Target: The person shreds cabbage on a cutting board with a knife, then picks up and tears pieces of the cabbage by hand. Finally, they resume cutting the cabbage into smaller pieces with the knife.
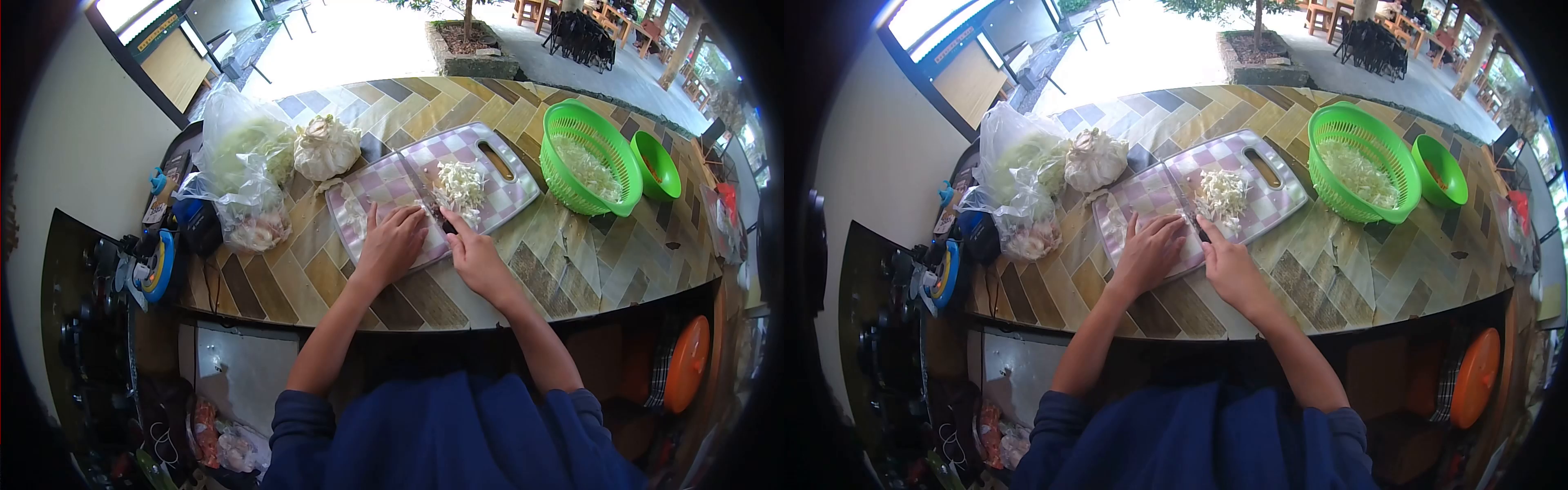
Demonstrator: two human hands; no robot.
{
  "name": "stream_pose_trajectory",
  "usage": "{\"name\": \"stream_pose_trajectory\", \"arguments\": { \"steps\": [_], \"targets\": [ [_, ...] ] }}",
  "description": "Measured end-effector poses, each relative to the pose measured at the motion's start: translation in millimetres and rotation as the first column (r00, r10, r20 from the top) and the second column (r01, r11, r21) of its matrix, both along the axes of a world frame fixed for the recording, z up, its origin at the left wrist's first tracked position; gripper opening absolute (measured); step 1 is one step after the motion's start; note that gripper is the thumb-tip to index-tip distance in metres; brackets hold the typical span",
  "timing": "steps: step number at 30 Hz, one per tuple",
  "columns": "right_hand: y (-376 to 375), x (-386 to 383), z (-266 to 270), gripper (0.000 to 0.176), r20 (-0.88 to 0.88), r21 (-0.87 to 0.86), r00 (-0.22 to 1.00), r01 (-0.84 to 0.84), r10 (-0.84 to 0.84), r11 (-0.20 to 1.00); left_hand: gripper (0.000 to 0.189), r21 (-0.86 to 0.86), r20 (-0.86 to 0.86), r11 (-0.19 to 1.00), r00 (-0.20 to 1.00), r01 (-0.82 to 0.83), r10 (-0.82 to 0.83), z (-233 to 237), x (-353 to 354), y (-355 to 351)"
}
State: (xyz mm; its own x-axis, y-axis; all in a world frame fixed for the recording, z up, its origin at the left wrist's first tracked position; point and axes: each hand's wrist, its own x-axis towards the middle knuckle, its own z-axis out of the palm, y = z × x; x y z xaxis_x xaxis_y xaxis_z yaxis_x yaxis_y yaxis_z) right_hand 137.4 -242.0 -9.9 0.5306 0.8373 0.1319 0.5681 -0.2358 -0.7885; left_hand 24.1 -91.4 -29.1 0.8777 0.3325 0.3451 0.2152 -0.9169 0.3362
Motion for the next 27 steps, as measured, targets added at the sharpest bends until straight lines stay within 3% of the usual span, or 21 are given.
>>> {"name": "stream_pose_trajectory", "arguments": {
  "steps": [3, 6, 9, 18, 21, 27],
  "targets": [
    [-11, -2, 4, 0.047, -0.13, 0.048, 0.991, -0.001, 0.007, 0.999, 0.029, -0.004, -0.003, 1.0, 1.0, -0.003, 0.003, 1, 0, 0],
    [-21, -11, 17, 0.048, -0.125, -0.092, 0.992, -0.012, 0.0, 0.996, 0.029, -0.014, 0.001, 1.0, 1.0, -0.007, 0.007, 2, 0, 0],
    [-28, -18, 17, 0.047, 0.022, -0.028, 0.999, -0.028, 0.029, 0.999, 0.029, -0.014, 0.005, 1.0, 1.0, -0.006, 0.006, 1, 0, 0],
    [-34, -21, 22, 0.048, 0.181, -0.213, 0.979, -0.049, 0.089, 0.976, 0.03, -0.044, 0.022, 0.999, 1.0, 0.011, -0.01, 3, 0, 1],
    [-23, -13, 9, 0.052, 0.213, -0.186, 0.97, -0.076, 0.115, 0.98, 0.03, -0.045, 0.011, 0.999, 1.0, 0.0, 0.0, 3, 1, 0],
    [3, -14, 1, 0.05, 0.299, -0.233, 0.954, 0.09, -0.017, 0.968, 0.029, -0.039, 0.019, 0.999, 1.0, -0.009, 0.009, -1, 0, 0]
  ]
}}
